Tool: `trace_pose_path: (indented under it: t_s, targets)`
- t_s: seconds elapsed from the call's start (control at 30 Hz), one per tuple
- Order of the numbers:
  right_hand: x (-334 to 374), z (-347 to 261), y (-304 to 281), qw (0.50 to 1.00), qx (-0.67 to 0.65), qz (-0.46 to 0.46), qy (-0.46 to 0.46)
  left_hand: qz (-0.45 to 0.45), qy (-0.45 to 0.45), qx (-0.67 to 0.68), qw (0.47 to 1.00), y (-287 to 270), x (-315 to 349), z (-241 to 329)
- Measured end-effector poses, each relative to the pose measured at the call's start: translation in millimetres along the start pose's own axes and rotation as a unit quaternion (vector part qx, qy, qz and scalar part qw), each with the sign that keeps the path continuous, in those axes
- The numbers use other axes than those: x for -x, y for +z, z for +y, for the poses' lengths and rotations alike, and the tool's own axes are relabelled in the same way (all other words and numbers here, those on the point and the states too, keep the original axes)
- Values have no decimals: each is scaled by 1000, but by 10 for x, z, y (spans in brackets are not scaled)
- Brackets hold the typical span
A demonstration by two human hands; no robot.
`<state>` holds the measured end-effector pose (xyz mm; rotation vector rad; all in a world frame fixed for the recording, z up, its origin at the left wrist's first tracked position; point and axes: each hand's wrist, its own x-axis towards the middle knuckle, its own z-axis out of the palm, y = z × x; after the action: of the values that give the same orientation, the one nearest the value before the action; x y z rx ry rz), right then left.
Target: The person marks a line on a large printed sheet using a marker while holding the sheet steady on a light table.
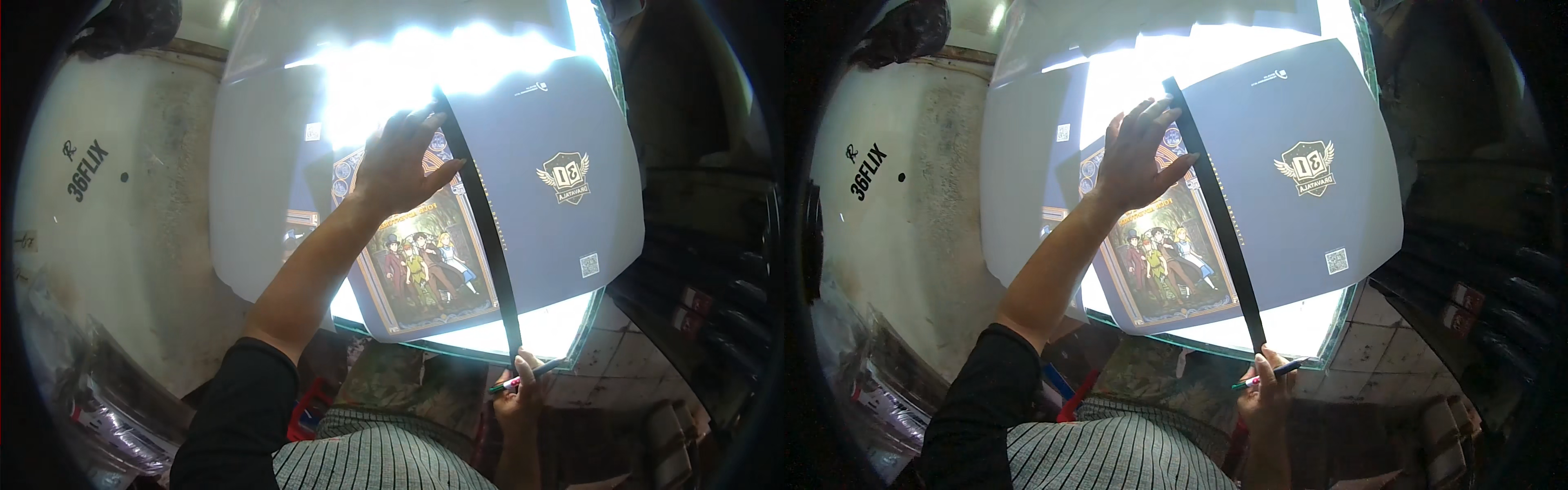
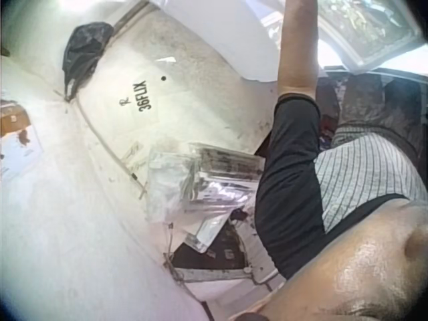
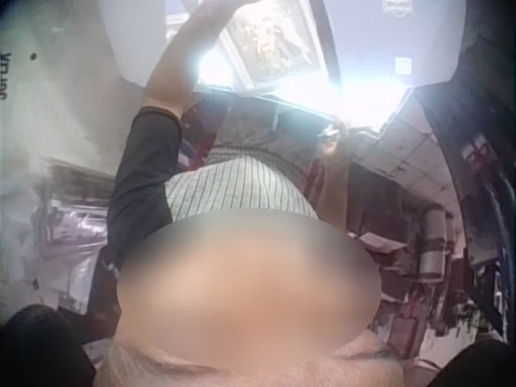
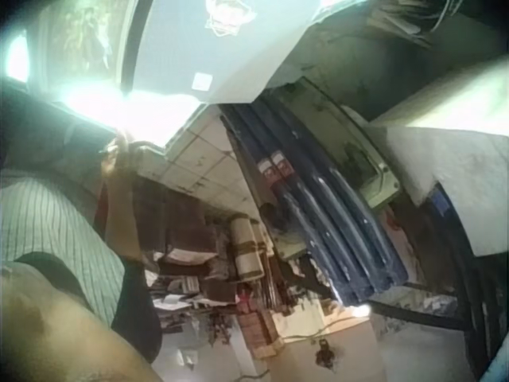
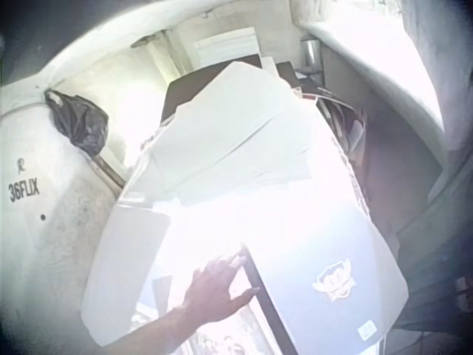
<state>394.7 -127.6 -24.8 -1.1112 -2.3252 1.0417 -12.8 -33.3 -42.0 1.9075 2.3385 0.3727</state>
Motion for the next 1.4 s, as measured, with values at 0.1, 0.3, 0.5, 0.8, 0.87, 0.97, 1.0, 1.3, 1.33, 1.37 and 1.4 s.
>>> trace_pose_path:
  t_s: [0.1,0.3,0.5,0.8,0.87,0.97,1.0,1.3,1.33,1.37,1.4]
  targets:
    - [19,-13,3,999,26,19,3,7,7,0,1000,-7,-6,-6]
    - [18,0,-51,999,52,1,9,13,15,-7,1000,25,-13,-18]
    - [24,25,-41,999,41,3,8,16,15,-28,999,11,-13,-12]
    - [31,-13,-51,999,40,9,12,23,22,-23,999,17,-19,-3]
    - [51,17,-75,999,48,14,4,24,28,-7,999,49,-47,26]
    - [17,2,-88,999,53,9,4,3,9,15,1000,96,-73,14]
    - [8,-16,-102,999,48,1,3,7,12,32,999,111,-40,-20]
    - [62,23,-102,1000,2,-6,19,-24,29,44,998,-9,-105,61]
    - [52,42,-106,1000,4,-5,25,-17,37,36,999,3,-108,56]
    - [58,58,-108,999,6,-4,31,-11,45,27,999,20,-113,68]
    - [80,75,-104,999,1,1,32,-29,32,29,999,26,-115,88]
